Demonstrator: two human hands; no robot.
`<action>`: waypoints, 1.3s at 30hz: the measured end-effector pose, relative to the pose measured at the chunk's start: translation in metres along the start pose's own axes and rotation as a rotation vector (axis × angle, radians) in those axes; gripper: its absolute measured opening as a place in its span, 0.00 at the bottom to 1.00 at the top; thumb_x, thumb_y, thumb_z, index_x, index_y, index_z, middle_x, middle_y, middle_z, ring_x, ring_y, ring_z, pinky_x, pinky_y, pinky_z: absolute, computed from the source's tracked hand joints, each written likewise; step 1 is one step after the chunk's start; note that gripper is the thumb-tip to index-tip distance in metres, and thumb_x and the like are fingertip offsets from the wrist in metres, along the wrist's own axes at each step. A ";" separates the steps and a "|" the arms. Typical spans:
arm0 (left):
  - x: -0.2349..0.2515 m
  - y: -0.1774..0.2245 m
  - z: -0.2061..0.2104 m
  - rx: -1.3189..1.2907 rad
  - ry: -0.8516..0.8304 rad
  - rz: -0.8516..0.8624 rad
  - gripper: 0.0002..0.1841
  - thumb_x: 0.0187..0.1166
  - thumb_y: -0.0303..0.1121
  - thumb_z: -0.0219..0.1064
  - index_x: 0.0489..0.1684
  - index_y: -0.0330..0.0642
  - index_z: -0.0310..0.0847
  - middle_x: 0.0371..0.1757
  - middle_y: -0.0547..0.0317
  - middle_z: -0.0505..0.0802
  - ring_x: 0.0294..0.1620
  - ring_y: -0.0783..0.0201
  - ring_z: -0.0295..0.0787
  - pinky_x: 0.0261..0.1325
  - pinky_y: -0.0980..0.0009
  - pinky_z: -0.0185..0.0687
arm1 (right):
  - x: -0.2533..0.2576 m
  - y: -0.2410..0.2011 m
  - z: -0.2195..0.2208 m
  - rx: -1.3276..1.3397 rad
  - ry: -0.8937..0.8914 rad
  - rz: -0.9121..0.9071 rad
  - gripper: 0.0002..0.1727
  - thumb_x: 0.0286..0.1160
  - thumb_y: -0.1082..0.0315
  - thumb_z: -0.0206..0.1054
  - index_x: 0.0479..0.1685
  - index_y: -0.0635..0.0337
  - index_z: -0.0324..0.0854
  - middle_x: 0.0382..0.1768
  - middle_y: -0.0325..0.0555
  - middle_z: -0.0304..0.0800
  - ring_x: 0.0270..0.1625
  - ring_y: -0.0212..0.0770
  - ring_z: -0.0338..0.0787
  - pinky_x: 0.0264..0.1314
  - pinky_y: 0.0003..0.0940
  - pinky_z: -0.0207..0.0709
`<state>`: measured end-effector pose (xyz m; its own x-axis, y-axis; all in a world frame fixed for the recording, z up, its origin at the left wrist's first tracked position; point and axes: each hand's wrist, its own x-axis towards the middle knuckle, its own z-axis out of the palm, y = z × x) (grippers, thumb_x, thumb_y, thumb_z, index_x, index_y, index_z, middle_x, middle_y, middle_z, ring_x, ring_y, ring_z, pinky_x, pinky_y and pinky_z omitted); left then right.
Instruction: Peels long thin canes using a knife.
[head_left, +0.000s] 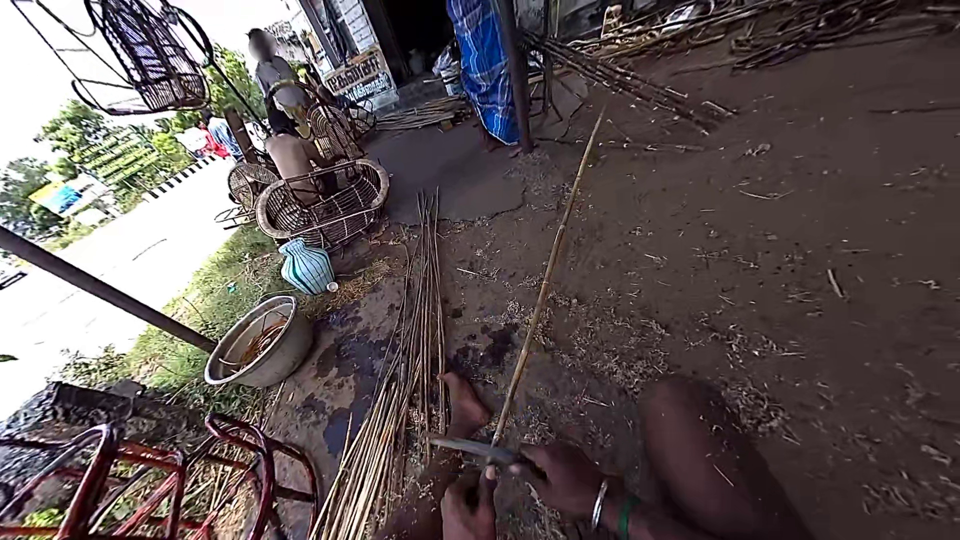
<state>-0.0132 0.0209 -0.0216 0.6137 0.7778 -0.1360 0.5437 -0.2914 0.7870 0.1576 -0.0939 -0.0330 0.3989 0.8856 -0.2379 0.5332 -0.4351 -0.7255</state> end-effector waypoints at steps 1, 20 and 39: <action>0.001 0.000 -0.001 0.003 -0.014 -0.003 0.20 0.84 0.45 0.66 0.27 0.40 0.88 0.16 0.63 0.81 0.17 0.66 0.75 0.28 0.61 0.77 | 0.005 0.004 -0.001 0.071 0.086 0.054 0.30 0.89 0.43 0.53 0.54 0.64 0.84 0.38 0.62 0.89 0.46 0.63 0.91 0.52 0.64 0.81; 0.020 -0.015 -0.012 -0.020 -0.098 0.058 0.26 0.85 0.51 0.57 0.15 0.45 0.77 0.12 0.68 0.71 0.13 0.68 0.67 0.23 0.64 0.69 | 0.003 -0.006 -0.009 -0.019 0.032 0.062 0.31 0.90 0.41 0.49 0.55 0.62 0.82 0.39 0.62 0.89 0.47 0.64 0.92 0.51 0.66 0.81; 0.012 -0.022 -0.024 -0.108 -0.270 0.038 0.25 0.89 0.51 0.50 0.23 0.45 0.79 0.15 0.71 0.73 0.15 0.73 0.68 0.24 0.70 0.70 | -0.001 -0.008 -0.017 -0.030 -0.016 -0.016 0.29 0.89 0.42 0.52 0.53 0.62 0.83 0.38 0.61 0.89 0.46 0.63 0.91 0.50 0.65 0.80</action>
<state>-0.0318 0.0501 -0.0258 0.7704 0.5870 -0.2489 0.4622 -0.2452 0.8522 0.1655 -0.0935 -0.0163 0.3782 0.8949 -0.2368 0.5617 -0.4252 -0.7097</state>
